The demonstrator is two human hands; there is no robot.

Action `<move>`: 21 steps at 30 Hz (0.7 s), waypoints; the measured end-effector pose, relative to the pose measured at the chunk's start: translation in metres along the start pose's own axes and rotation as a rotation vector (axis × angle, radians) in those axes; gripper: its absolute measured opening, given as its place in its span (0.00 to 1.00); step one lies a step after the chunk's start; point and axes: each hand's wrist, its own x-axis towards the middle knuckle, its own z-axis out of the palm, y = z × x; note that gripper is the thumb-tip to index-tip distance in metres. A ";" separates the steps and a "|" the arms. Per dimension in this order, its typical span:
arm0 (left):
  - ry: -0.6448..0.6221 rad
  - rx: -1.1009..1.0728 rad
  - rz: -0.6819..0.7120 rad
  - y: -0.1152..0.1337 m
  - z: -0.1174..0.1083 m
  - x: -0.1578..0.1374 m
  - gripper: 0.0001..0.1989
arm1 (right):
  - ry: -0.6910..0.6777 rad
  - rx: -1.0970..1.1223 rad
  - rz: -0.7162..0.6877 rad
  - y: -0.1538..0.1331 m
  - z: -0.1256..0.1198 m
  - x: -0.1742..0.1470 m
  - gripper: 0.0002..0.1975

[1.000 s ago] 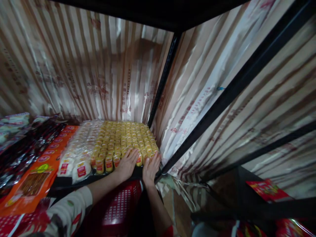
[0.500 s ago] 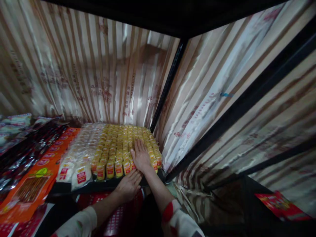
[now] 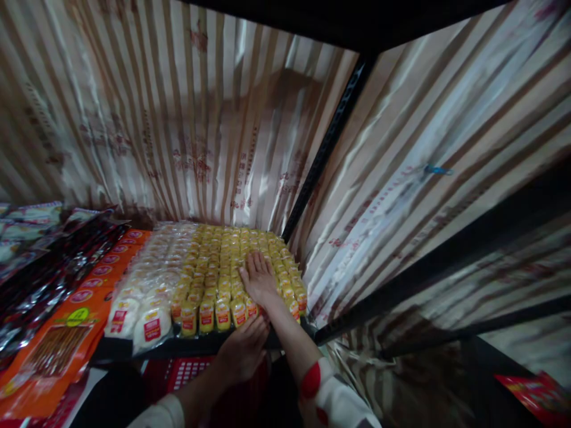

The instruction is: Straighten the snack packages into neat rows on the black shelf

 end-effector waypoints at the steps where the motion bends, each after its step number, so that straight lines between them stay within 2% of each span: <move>1: 0.005 0.021 0.002 0.000 0.001 -0.001 0.26 | -0.026 -0.003 0.005 0.000 0.002 0.003 0.34; 5: 0.036 0.092 0.025 0.001 0.006 -0.003 0.26 | -0.083 0.005 0.005 0.004 0.010 0.005 0.35; 9: 0.065 0.133 0.017 0.002 0.011 -0.004 0.26 | -0.064 0.004 0.016 0.001 0.010 0.009 0.35; 13: 0.049 0.128 0.026 0.002 0.012 -0.003 0.25 | -0.054 0.014 0.003 -0.010 0.009 0.023 0.34; 16: 0.096 0.122 0.009 0.002 0.012 -0.002 0.23 | -0.108 0.025 -0.015 -0.014 0.013 0.029 0.34; 21: 0.133 0.104 0.000 0.003 0.010 -0.001 0.23 | -0.085 0.010 -0.024 -0.012 0.015 0.030 0.34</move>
